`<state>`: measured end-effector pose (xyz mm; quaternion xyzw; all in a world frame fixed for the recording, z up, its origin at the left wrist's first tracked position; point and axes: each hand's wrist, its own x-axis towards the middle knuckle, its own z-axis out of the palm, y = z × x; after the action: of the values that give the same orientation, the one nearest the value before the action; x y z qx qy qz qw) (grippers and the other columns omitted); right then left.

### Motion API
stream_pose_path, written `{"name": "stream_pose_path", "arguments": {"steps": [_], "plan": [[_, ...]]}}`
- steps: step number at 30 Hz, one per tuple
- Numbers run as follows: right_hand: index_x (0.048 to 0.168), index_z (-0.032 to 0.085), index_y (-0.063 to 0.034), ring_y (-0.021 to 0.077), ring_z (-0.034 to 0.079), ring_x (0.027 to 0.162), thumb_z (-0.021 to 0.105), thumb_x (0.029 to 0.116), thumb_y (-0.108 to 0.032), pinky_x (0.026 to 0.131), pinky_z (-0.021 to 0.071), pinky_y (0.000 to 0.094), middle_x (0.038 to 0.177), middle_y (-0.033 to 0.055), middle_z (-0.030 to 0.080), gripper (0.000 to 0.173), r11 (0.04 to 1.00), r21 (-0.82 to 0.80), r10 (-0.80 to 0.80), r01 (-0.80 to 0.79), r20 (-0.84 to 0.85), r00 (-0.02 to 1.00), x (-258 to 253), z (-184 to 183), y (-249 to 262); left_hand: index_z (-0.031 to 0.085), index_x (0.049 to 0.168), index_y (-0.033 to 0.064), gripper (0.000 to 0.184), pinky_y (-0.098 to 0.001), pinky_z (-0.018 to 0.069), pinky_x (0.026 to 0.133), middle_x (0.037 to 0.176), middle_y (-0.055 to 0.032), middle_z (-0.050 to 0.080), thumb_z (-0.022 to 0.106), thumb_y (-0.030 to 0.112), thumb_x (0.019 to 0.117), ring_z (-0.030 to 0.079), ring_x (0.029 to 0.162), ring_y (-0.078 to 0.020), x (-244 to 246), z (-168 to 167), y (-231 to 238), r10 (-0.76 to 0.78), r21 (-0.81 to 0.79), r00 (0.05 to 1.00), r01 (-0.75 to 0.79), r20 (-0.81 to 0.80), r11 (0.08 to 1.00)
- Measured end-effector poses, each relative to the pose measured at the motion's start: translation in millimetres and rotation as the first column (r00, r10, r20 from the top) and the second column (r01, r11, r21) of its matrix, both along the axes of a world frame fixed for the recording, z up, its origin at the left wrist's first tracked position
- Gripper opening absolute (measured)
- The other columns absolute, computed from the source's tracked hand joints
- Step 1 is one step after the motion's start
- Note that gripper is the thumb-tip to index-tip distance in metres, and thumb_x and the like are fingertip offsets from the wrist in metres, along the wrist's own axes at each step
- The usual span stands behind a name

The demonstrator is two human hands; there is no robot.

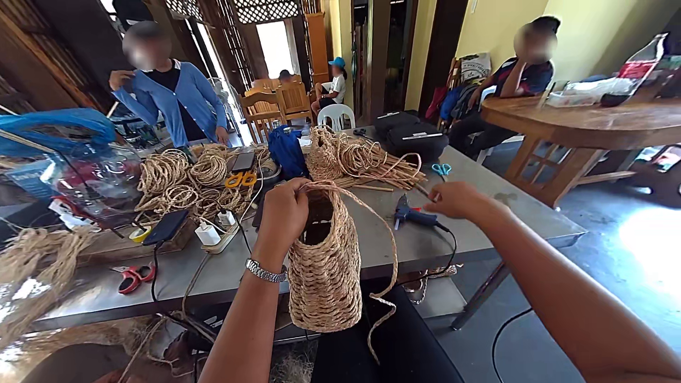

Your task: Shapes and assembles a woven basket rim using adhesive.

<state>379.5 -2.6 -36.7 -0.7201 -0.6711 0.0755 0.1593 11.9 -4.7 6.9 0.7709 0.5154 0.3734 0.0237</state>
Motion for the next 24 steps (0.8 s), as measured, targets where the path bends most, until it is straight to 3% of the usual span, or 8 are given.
{"name": "stream_pose_path", "arguments": {"steps": [2,4,9,14,17,21,24], "plan": [[0.127,0.064,0.0089,0.0496,0.063,0.113,0.073,0.0962,-0.034,0.099,0.0451,0.0687,0.115,0.0321,0.067,0.054,0.989,-0.146,0.0,0.006,0.04,0.999,3.4,-15.0,-3.0,0.073,0.122,0.0072,0.026,-0.0535,0.0504,0.1,0.126,-0.0148,0.069,0.054,0.009,0.1049,0.065,0.117,-0.0303,0.4,-1.5,2.4,-0.014,0.041,1.0,0.015,-0.02,0.999],[0.132,0.06,0.0081,0.0488,0.059,0.119,0.072,0.0975,-0.035,0.103,0.0437,0.0653,0.123,0.033,0.063,0.056,0.981,-0.191,0.031,-0.022,0.045,0.999,-3.1,-25.9,-4.2,0.073,0.121,0.0057,0.025,-0.0519,0.0499,0.099,0.131,-0.0172,0.061,0.055,0.008,0.1036,0.061,0.118,-0.032,-0.5,-3.2,5.0,-0.019,0.081,0.999,0.023,-0.046,0.996],[0.13,0.061,0.0063,0.0522,0.051,0.127,0.07,0.0936,-0.013,0.101,0.0448,0.067,0.131,0.0345,0.055,0.042,0.996,-0.079,-0.039,0.041,0.03,0.999,-31.5,-40.1,-0.4,0.074,0.12,0.0054,0.025,-0.0489,0.052,0.097,0.127,-0.0179,0.061,0.057,0.005,0.102,0.062,0.113,-0.0307,-0.6,-0.9,7.4,-0.023,0.118,0.996,0.033,-0.086,0.992],[0.133,0.053,0.0048,0.0507,0.058,0.121,0.068,0.0882,0.0,0.095,0.0485,0.0656,0.125,0.0318,0.06,0.047,0.989,-0.095,-0.107,0.117,0.104,0.989,-43.0,-45.3,9.2,0.073,0.121,0.0085,0.026,-0.0478,0.0523,0.094,0.124,-0.0168,0.062,0.058,0.003,0.1006,0.063,0.11,-0.0293,0.2,-2.2,5.2,-0.02,0.124,0.999,0.026,-0.05,0.992],[0.137,0.049,0.0046,0.051,0.059,0.12,0.067,0.0916,-0.005,0.097,0.046,0.0666,0.121,0.0319,0.063,0.05,0.986,-0.107,-0.111,0.126,0.141,0.984,-40.5,-46.1,11.4,0.068,0.125,0.0129,0.031,-0.0483,0.0529,0.088,0.117,-0.0146,0.063,0.056,0.0,0.0997,0.063,0.104,-0.0289,-1.0,-2.1,2.3,-0.059,0.153,0.998,0.064,-0.037,0.986],[0.138,0.05,0.0053,0.0506,0.056,0.124,0.061,0.0986,-0.015,0.104,0.0408,0.0661,0.121,0.0315,0.065,0.045,0.988,-0.063,-0.134,0.142,0.129,0.983,-38.0,-43.0,9.0,0.069,0.118,0.0144,0.03,-0.0478,0.0519,0.087,0.12,-0.0136,0.059,0.056,-0.004,0.0969,0.06,0.107,-0.0281,-2.3,-3.1,0.6,-0.099,0.152,0.995,0.1,-0.017,0.983],[0.141,0.047,0.0071,0.0551,0.062,0.113,0.05,0.1043,-0.018,0.091,0.0468,0.0715,0.119,0.0356,0.064,0.045,0.984,0.023,-0.176,0.178,-0.071,0.982,-31.0,-35.2,3.7,0.067,0.114,0.0133,0.025,-0.0462,0.052,0.087,0.124,-0.014,0.055,0.059,-0.002,0.0964,0.059,0.109,-0.0278,-4.0,-4.3,0.6,-0.105,0.145,0.994,0.102,0.013,0.984]]}}
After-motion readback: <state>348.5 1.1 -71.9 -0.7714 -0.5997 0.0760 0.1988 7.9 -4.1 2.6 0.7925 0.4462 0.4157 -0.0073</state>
